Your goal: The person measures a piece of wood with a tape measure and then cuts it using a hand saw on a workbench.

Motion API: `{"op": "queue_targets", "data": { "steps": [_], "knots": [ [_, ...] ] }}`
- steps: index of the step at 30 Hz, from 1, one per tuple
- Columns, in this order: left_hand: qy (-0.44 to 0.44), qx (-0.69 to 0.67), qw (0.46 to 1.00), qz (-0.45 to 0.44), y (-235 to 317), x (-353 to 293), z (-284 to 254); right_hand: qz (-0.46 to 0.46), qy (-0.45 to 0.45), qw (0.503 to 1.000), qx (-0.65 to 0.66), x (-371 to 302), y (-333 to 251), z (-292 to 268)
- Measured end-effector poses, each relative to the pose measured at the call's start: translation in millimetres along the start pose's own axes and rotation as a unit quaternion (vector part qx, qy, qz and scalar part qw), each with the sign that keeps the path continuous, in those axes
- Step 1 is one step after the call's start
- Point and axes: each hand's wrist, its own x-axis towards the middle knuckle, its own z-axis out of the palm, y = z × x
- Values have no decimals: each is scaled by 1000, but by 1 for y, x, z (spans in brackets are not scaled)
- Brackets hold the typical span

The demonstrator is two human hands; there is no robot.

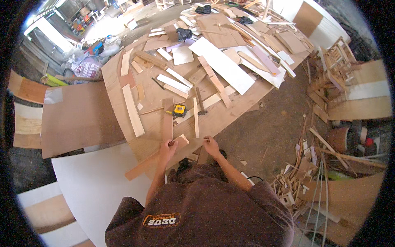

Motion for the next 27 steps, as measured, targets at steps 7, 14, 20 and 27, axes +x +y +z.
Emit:
{"op": "queue_targets", "data": {
  "steps": [7,14,20,27],
  "knots": [
    [-44,43,998,-13,-69,20,-36,-106,43,987,-116,-3,-5,72],
    [-57,159,986,7,-109,54,-22,-103,84,982,-134,-2,4,120],
    [-58,22,998,19,-82,67,-7,-110,68,986,-109,-6,0,109],
    [1,-66,998,21,-1,32,5,-81,110,990,-45,-19,-22,51]
  ]
}}
